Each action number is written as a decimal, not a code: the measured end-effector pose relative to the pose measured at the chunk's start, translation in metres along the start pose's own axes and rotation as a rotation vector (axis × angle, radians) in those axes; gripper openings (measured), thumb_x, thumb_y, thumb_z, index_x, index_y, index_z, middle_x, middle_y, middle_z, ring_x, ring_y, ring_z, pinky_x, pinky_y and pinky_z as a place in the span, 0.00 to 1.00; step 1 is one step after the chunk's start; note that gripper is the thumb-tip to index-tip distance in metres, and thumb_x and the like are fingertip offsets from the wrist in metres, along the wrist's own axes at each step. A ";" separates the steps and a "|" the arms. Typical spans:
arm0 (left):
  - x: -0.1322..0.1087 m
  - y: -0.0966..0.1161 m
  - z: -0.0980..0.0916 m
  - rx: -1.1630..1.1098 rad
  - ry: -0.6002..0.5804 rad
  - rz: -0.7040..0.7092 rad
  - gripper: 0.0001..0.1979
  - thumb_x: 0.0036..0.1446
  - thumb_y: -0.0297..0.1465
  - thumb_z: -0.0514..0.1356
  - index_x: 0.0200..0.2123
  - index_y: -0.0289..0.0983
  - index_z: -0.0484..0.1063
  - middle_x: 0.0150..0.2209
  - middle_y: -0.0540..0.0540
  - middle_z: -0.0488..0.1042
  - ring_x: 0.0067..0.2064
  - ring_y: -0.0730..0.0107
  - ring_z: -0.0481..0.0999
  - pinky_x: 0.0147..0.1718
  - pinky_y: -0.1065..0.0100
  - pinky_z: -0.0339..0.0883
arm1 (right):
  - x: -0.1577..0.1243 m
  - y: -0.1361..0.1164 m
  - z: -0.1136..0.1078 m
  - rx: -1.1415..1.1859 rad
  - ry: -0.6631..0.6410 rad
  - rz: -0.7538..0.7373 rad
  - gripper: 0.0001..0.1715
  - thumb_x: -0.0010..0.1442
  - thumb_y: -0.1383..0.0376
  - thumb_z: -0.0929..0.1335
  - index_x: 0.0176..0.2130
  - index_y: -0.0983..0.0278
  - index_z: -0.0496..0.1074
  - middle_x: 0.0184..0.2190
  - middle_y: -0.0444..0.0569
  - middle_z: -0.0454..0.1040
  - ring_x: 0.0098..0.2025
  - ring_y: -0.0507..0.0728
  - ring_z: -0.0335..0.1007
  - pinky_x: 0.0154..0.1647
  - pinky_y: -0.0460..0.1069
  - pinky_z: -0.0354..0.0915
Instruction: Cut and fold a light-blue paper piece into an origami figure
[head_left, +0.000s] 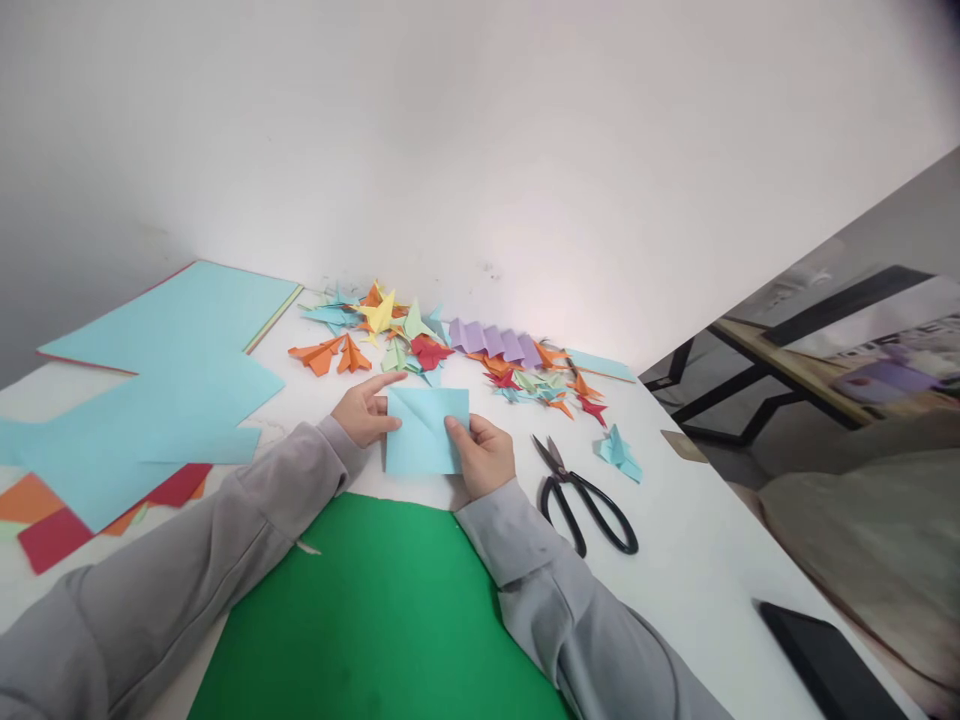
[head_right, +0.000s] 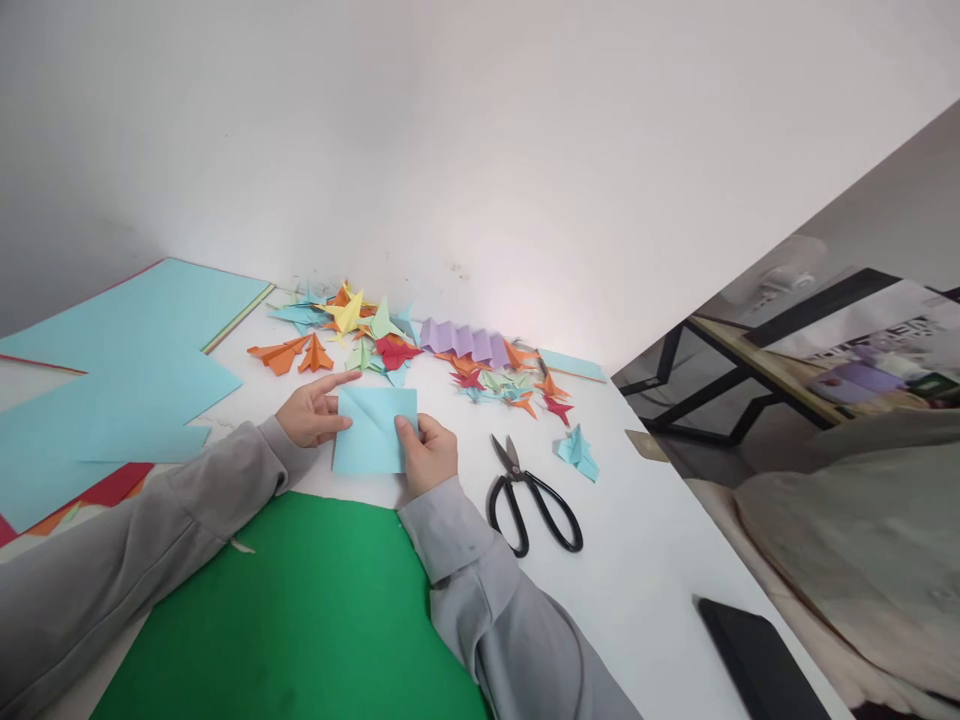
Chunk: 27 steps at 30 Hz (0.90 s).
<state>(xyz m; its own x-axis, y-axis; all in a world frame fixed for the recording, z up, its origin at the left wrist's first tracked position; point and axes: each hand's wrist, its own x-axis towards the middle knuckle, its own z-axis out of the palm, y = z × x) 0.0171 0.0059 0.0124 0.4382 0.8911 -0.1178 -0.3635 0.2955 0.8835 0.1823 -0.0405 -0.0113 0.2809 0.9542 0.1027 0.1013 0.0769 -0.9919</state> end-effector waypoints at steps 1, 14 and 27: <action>0.000 0.000 0.000 0.012 0.004 0.033 0.50 0.28 0.20 0.66 0.58 0.33 0.51 0.24 0.48 0.75 0.26 0.69 0.74 0.23 0.71 0.64 | 0.000 -0.001 0.000 0.043 -0.002 0.025 0.17 0.45 0.54 0.68 0.27 0.67 0.70 0.13 0.38 0.60 0.16 0.48 0.53 0.16 0.44 0.51; -0.004 -0.007 0.000 0.602 -0.071 0.273 0.17 0.32 0.31 0.67 0.31 0.35 0.78 0.29 0.46 0.78 0.33 0.65 0.75 0.37 0.67 0.66 | -0.002 -0.006 -0.001 -0.030 -0.068 -0.214 0.10 0.50 0.63 0.66 0.29 0.59 0.77 0.31 0.47 0.78 0.38 0.57 0.72 0.42 0.52 0.65; 0.000 0.007 -0.011 0.014 -0.215 -0.253 0.21 0.32 0.31 0.69 0.36 0.34 0.76 0.24 0.44 0.77 0.28 0.62 0.76 0.33 0.60 0.69 | 0.008 -0.006 -0.015 0.396 -0.501 0.076 0.19 0.41 0.70 0.67 0.36 0.61 0.76 0.23 0.45 0.76 0.23 0.56 0.70 0.26 0.54 0.69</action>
<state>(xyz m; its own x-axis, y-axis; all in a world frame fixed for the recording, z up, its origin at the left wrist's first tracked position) 0.0060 0.0115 0.0136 0.6769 0.6969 -0.2370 -0.2102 0.4916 0.8451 0.1977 -0.0380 -0.0034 -0.2163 0.9731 0.0788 -0.2887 0.0134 -0.9573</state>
